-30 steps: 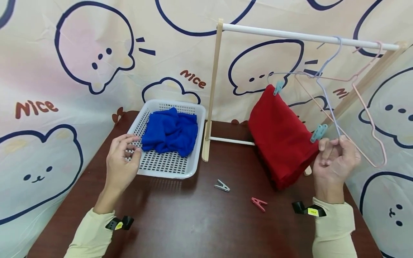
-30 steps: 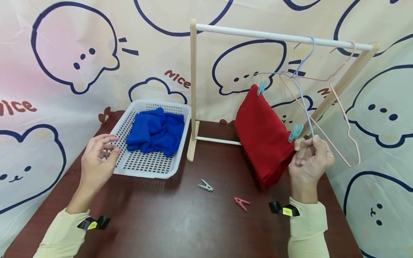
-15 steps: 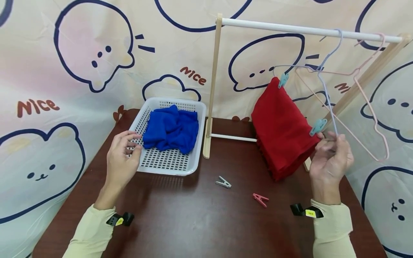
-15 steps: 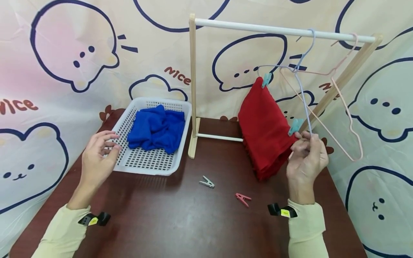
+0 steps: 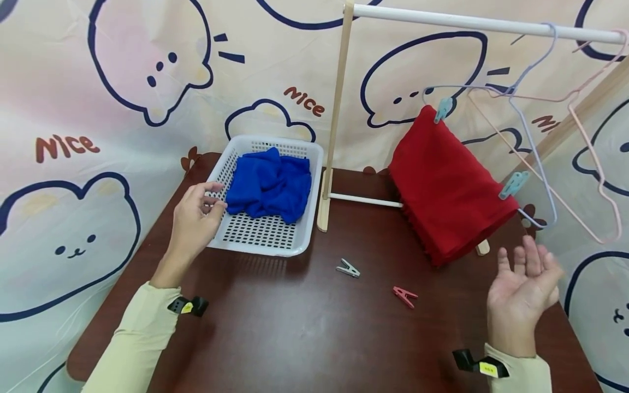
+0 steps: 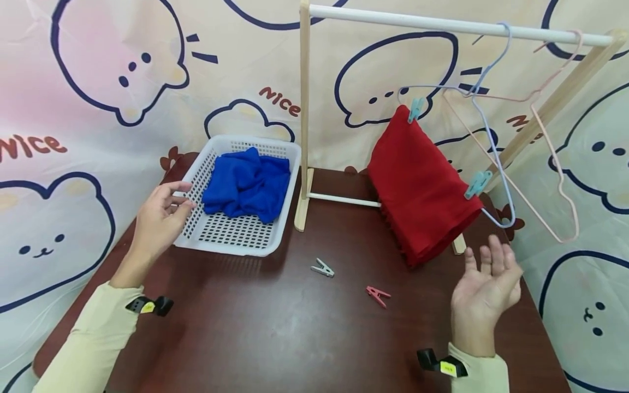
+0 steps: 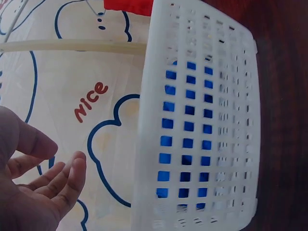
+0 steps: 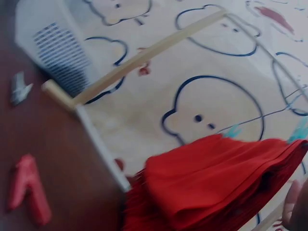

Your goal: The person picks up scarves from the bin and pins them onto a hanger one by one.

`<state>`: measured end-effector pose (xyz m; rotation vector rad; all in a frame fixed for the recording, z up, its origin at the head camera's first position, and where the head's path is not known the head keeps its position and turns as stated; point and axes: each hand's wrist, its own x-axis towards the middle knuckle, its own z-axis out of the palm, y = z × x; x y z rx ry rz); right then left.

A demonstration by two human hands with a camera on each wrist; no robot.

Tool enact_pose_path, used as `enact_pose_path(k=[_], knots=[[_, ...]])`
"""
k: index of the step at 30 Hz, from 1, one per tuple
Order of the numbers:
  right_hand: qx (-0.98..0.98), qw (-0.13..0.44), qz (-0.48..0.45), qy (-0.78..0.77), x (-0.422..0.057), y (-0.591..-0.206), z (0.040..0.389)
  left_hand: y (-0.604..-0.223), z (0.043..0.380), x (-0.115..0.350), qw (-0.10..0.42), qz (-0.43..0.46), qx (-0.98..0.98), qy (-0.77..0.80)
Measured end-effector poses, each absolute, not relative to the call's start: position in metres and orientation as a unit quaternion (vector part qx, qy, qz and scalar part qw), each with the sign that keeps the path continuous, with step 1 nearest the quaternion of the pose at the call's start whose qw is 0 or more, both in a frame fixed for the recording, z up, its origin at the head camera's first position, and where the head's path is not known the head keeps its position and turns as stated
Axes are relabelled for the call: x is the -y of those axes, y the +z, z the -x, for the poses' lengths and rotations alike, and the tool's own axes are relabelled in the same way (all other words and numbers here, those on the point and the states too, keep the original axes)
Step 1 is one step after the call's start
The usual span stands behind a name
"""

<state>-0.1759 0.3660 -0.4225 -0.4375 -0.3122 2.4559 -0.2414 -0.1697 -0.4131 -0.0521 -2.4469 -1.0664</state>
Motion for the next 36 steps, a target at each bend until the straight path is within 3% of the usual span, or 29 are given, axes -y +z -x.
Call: enact_pose_path(k=[3,11,20,27,29,36], knots=[[0.147,0.285,0.171,0.932,-0.355,-0.436,0.176,-0.409,0.246,0.171,0.227,0.025,0.891,-0.392],[0.343,0.199,0.073,0.915,-0.289,-0.457,0.191,-0.401,0.252,0.170,0.201,0.030,0.890,-0.408],[0.576,0.097,0.047,0.810,-0.232,-0.470,0.220,-0.396,0.253,0.173,0.169,0.015,0.892,-0.419],[0.611,0.087,-0.019,0.787,-0.227,-0.558,0.285,-0.400,0.250,0.175,0.151,0.002,0.898,-0.412],[0.619,0.084,-0.028,0.780,-0.220,-0.563,0.293,-0.401,0.249,0.175,0.148,-0.002,0.901,-0.409],[0.619,0.044,-0.031,0.783,-0.173,-0.479,0.256,-0.400,0.246,0.178,0.143,-0.010,0.902,-0.408]])
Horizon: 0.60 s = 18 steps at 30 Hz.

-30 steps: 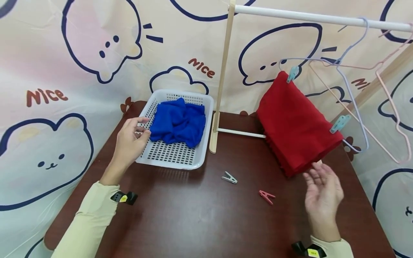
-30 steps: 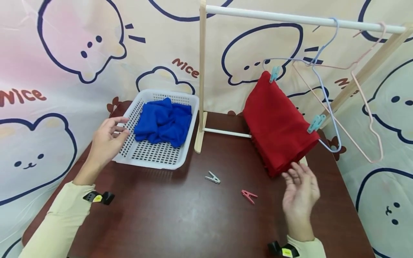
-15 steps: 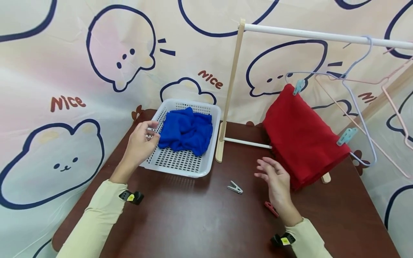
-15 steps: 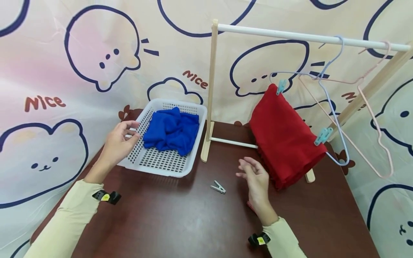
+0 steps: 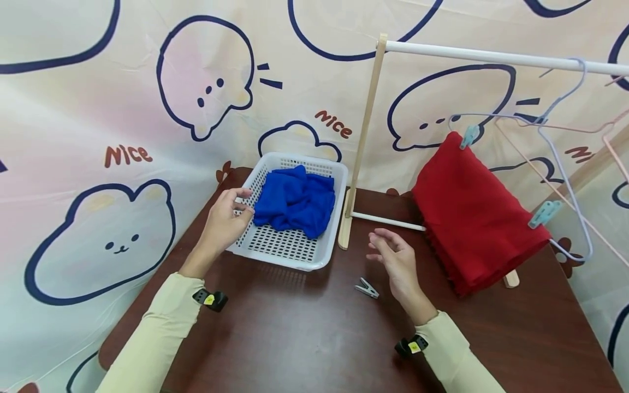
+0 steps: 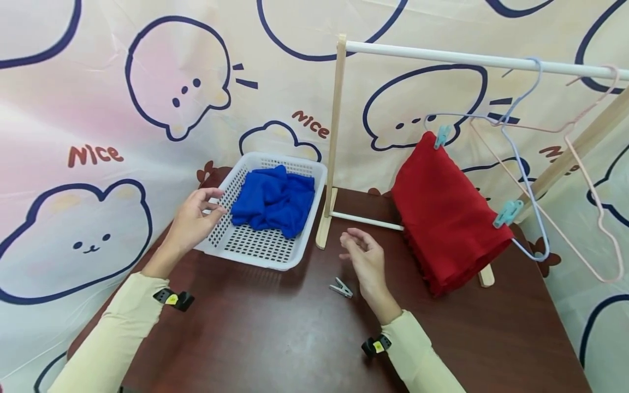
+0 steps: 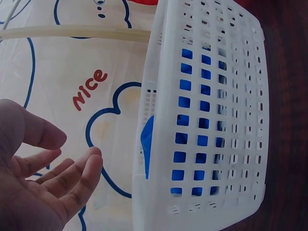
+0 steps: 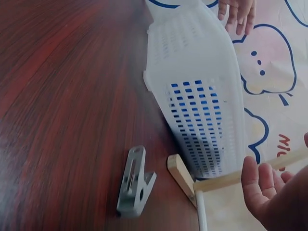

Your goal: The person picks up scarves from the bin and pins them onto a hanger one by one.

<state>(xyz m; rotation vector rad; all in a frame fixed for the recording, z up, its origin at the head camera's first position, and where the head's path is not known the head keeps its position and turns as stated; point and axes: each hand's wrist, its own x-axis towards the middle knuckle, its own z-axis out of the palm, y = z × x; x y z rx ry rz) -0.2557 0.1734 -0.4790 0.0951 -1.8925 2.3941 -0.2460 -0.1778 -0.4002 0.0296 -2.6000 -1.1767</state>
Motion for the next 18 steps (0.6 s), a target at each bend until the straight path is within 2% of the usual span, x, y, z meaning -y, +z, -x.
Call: enact_pose_path(k=[2,7,10,13,18], knots=[[0.624,0.034,-0.022,0.780,-0.171,-0.487,0.263,-0.399,0.246,0.177,0.140,-0.013,0.901,-0.411],[0.651,0.027,-0.016,0.758,-0.173,-0.551,0.309,-0.397,0.248,0.176,0.138,-0.019,0.899,-0.415],[0.652,0.021,-0.026,0.758,-0.167,-0.559,0.316,-0.396,0.249,0.177,0.138,-0.019,0.900,-0.412],[0.645,0.002,-0.024,0.764,-0.157,-0.553,0.313,-0.395,0.251,0.178,0.140,-0.017,0.901,-0.410],[0.660,-0.040,0.006,0.750,-0.134,-0.503,0.278,-0.394,0.255,0.181,0.134,-0.019,0.904,-0.406]])
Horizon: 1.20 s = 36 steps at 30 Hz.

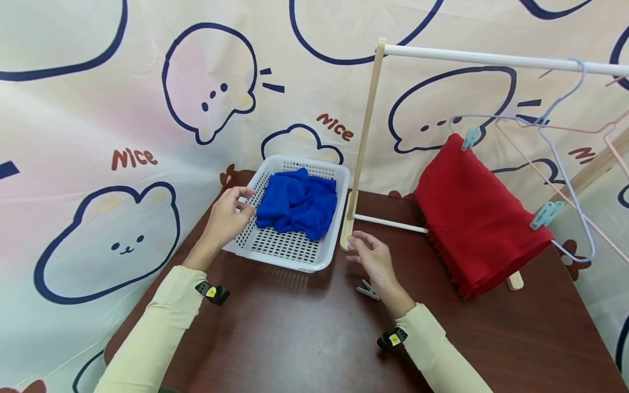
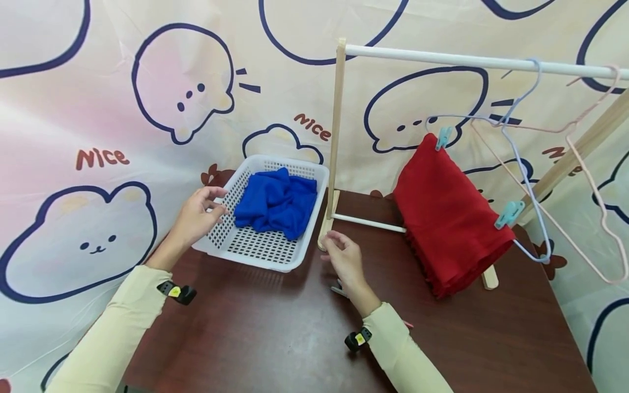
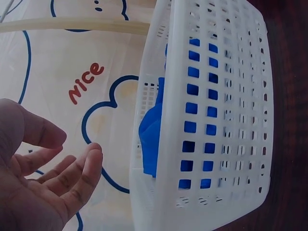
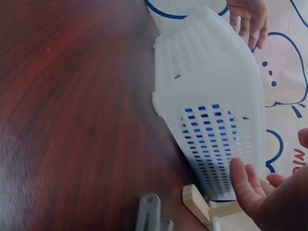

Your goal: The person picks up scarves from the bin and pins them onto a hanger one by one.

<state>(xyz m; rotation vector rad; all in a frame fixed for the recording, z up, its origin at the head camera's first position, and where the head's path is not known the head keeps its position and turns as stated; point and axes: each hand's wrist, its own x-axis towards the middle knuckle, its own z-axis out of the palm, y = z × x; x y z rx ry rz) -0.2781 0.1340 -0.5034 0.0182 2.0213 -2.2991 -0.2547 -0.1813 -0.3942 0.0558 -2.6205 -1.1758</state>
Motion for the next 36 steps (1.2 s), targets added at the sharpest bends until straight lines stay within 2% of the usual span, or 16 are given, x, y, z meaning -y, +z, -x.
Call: enact_pose_path(k=[2,5,18,36], knots=[[-0.670,0.060,-0.027,-0.739,-0.126,-0.481,0.264,-0.394,0.258,0.182,0.126,-0.022,0.905,-0.407],[-0.670,0.090,-0.040,-0.736,-0.118,-0.475,0.262,-0.394,0.263,0.184,0.114,-0.028,0.904,-0.411],[-0.672,0.104,-0.031,-0.732,-0.092,-0.482,0.267,-0.394,0.279,0.191,0.089,-0.037,0.910,-0.404],[-0.658,0.147,-0.028,-0.738,-0.088,-0.485,0.266,-0.392,0.297,0.190,0.078,-0.040,0.913,-0.398]])
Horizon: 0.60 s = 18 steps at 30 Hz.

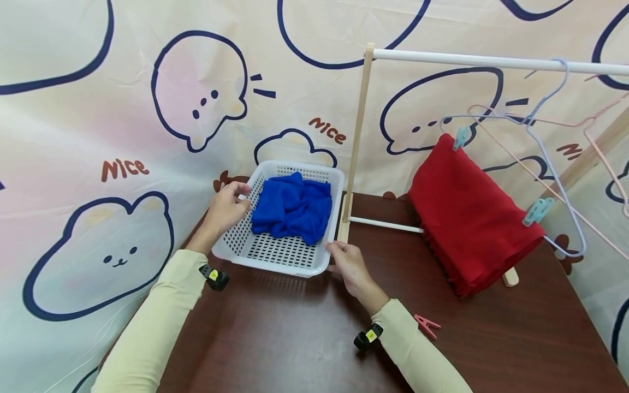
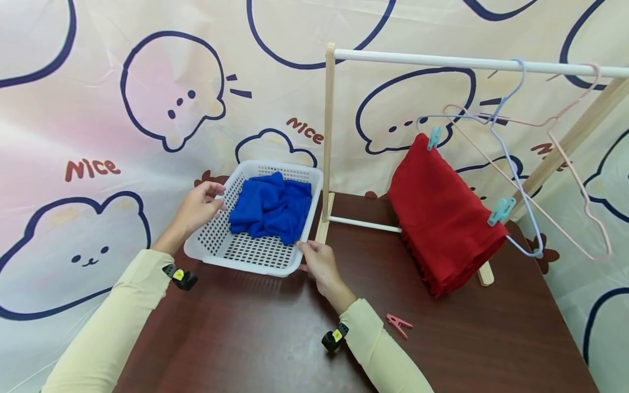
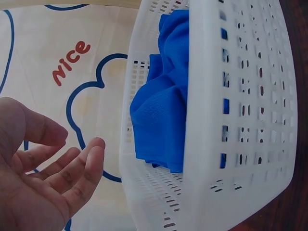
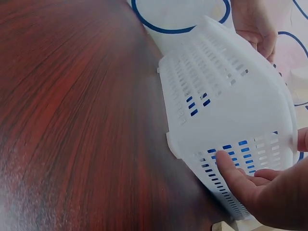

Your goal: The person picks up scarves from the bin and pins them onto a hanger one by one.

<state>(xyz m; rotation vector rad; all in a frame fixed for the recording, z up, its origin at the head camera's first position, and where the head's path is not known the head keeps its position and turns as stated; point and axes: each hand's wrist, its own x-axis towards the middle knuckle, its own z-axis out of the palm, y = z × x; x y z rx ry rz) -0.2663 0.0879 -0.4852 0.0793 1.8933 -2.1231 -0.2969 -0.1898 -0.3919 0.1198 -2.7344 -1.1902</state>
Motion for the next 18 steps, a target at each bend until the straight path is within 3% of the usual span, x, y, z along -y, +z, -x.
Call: enact_pose_path(k=[18], knots=[[-0.629,0.185,-0.051,-0.753,-0.092,-0.485,0.269,-0.391,0.318,0.191,0.054,-0.044,0.922,-0.382]])
